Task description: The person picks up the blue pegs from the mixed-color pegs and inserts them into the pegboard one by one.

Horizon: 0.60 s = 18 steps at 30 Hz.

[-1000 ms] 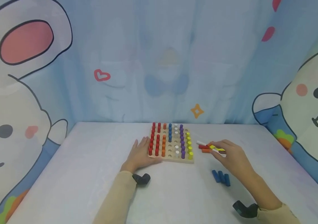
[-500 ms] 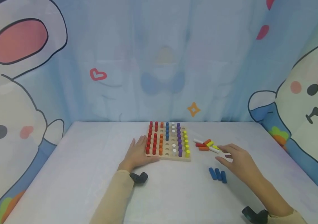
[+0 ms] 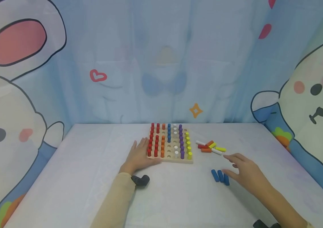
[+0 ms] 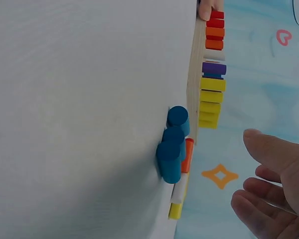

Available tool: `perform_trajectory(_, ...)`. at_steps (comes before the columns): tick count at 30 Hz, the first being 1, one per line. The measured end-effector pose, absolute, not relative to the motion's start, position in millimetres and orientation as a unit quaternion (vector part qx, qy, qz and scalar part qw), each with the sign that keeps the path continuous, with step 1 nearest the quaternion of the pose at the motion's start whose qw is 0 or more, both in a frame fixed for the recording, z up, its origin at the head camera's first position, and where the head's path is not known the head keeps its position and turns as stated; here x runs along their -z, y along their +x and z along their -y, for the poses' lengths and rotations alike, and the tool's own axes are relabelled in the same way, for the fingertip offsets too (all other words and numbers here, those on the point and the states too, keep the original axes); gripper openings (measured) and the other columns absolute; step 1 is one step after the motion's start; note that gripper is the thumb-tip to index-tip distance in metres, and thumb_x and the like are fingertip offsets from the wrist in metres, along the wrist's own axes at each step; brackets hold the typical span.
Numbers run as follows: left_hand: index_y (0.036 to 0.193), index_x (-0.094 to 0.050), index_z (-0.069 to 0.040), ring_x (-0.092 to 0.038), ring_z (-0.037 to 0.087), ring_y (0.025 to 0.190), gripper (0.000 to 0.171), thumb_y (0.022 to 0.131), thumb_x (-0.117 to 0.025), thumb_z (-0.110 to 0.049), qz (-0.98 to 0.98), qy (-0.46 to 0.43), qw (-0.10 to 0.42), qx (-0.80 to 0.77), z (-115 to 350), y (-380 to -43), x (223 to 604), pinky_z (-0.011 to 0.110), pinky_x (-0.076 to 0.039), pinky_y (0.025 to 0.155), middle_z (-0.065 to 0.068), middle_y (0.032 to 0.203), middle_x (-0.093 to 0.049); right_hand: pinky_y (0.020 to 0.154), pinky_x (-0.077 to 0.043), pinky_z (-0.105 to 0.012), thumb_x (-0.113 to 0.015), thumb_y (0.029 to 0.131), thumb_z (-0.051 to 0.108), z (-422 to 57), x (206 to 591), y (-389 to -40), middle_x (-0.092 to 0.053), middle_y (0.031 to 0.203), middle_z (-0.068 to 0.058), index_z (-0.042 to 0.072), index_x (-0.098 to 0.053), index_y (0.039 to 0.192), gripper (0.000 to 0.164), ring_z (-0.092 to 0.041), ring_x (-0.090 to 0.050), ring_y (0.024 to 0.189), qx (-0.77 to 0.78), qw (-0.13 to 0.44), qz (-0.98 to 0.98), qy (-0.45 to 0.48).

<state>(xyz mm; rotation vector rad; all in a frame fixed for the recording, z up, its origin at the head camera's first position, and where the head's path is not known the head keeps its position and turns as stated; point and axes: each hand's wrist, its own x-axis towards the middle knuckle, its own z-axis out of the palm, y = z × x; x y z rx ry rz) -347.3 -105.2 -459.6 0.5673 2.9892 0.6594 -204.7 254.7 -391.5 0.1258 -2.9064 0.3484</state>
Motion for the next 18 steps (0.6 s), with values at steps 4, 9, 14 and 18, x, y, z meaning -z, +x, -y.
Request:
perform_trajectory(4,0.153,-0.015,-0.01,-0.009,0.017,0.149,0.118,0.069,-0.053,-0.082,-0.96,0.182,0.013,-0.21,105.4,-347.4,459.5,0.041,0.001,0.122,0.004,0.16,-0.017,0.067,-0.059,-0.039,-0.079,0.075,0.033,-258.4,395.7,-201.7,-0.06,0.115,-0.019,0.003,-0.059,0.125,0.062,-0.032,-0.065,0.089,-0.111,0.08,0.99,0.037)
perform_trajectory(9,0.153,-0.015,-0.01,-0.009,0.017,0.149,0.118,0.069,-0.054,-0.082,-0.96,0.183,0.01,-0.212,105.5,-347.5,459.4,0.041,0.001,0.122,0.004,0.16,-0.017,0.069,-0.058,-0.04,-0.08,0.072,0.036,-261.3,403.0,-199.4,-0.059,0.116,-0.019,0.002,-0.058,0.126,0.067,-0.026,-0.063,0.086,-0.09,0.054,0.994,0.039)
perform_trajectory(14,0.153,-0.015,-0.01,-0.009,0.017,0.149,0.117,0.069,-0.054,-0.082,-0.96,0.183,0.01,-0.212,105.1,-347.2,459.8,0.042,0.001,0.122,0.004,0.16,-0.018,0.074,-0.058,-0.043,-0.081,0.07,0.041,-263.5,407.3,-199.0,-0.057,0.119,-0.021,0.002,-0.056,0.129,0.074,-0.027,-0.062,0.089,-0.082,0.025,0.996,0.041)
perform_trajectory(18,0.153,-0.015,-0.01,-0.009,0.017,0.149,0.117,0.068,-0.053,-0.082,-0.961,0.181,0.011,-0.21,104.7,-347.4,459.9,0.041,0.001,0.122,0.004,0.16,-0.017,0.081,-0.055,-0.049,-0.082,0.069,0.039,-264.6,409.3,-198.9,-0.057,0.118,-0.021,0.001,-0.057,0.128,0.074,-0.034,-0.061,0.098,-0.076,0.014,0.996,0.048)
